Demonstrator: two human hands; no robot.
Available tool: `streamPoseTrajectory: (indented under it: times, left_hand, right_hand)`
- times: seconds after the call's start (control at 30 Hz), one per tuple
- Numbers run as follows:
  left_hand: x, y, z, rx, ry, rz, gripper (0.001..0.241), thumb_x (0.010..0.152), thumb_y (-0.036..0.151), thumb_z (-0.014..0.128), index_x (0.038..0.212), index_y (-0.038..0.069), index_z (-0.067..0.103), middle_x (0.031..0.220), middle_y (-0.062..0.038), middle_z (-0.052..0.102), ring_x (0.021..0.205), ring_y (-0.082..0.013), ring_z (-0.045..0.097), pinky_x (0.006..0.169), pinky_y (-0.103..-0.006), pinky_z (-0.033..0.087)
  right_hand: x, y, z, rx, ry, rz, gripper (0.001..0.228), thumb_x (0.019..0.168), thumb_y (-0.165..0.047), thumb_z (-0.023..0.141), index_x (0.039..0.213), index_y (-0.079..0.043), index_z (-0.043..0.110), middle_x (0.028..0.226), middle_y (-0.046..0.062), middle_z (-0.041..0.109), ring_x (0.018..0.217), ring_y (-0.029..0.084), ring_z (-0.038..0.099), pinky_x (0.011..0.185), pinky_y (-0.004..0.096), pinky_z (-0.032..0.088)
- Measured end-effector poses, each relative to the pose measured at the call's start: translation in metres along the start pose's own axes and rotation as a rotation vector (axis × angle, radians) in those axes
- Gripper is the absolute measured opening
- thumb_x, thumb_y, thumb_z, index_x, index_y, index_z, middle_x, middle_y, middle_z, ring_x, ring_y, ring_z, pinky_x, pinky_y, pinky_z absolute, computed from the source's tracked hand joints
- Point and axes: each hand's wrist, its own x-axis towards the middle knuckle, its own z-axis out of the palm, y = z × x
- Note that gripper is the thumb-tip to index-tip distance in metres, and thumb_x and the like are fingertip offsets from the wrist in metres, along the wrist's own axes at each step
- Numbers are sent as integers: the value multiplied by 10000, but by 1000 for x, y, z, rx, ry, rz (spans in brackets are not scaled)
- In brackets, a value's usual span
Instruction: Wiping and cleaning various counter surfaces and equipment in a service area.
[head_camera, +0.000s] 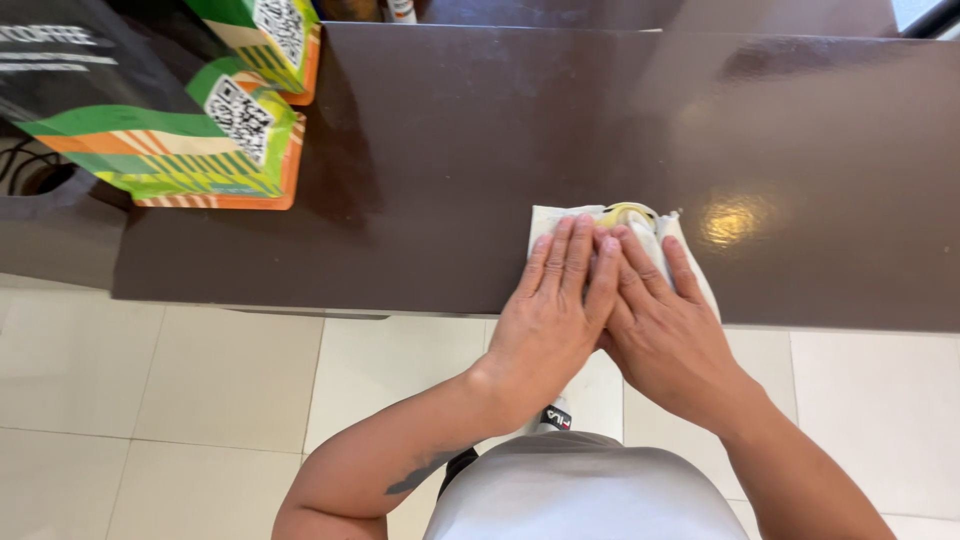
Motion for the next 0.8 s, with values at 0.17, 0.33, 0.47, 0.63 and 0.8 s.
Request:
streamPoseTrajectory:
  times: [0.17, 0.33, 0.47, 0.63, 0.8]
  left_hand:
    - [-35, -49, -15, -44, 4, -52, 940, 833, 387, 768, 1485, -125, 327, 1548, -394, 357, 1495, -459, 350, 1261, -492, 239]
    - [-67, -95, -29, -72, -12, -95, 999, 774, 357, 801, 1494, -130, 309, 1554, -405, 334, 1492, -482, 339, 1253, -510, 229]
    - [-84, -118, -35, -87, -15, -151, 1040, 727, 344, 815, 1508, -110, 299, 1568, -406, 303, 1498, -494, 326, 1257, -517, 214]
    - [-85, -119, -37, -106, -25, -150, 1094, 685, 338, 852, 1518, -98, 292, 1574, -402, 290, 1499, -502, 320, 1256, -526, 221]
    - [-70, -98, -32, -19, -33, -126, 944, 751, 235, 770, 1490, -129, 308, 1549, -427, 298, 1484, -514, 339, 1247, -546, 235]
  right_hand:
    - [46, -37, 5, 41, 8, -84, 734, 882, -362, 628, 1496, -4, 444, 1630, 164, 387, 1552, 298, 261, 1258, 534, 139]
    - [90, -71, 14, 67, -8, -176, 750, 892, -411, 610, 1492, 6, 442, 1627, 187, 377, 1556, 319, 236, 1241, 555, 132]
    - [112, -93, 21, 131, -1, -183, 726, 928, -428, 579, 1498, 1, 442, 1619, 189, 385, 1548, 329, 240, 1229, 593, 109]
    - [114, -98, 19, 156, 28, -156, 740, 910, -424, 618, 1493, -1, 453, 1609, 178, 403, 1539, 333, 260, 1233, 579, 139]
    - [95, -85, 21, 140, 47, -121, 714, 915, -365, 623, 1492, 24, 462, 1617, 195, 391, 1542, 327, 252, 1235, 554, 143]
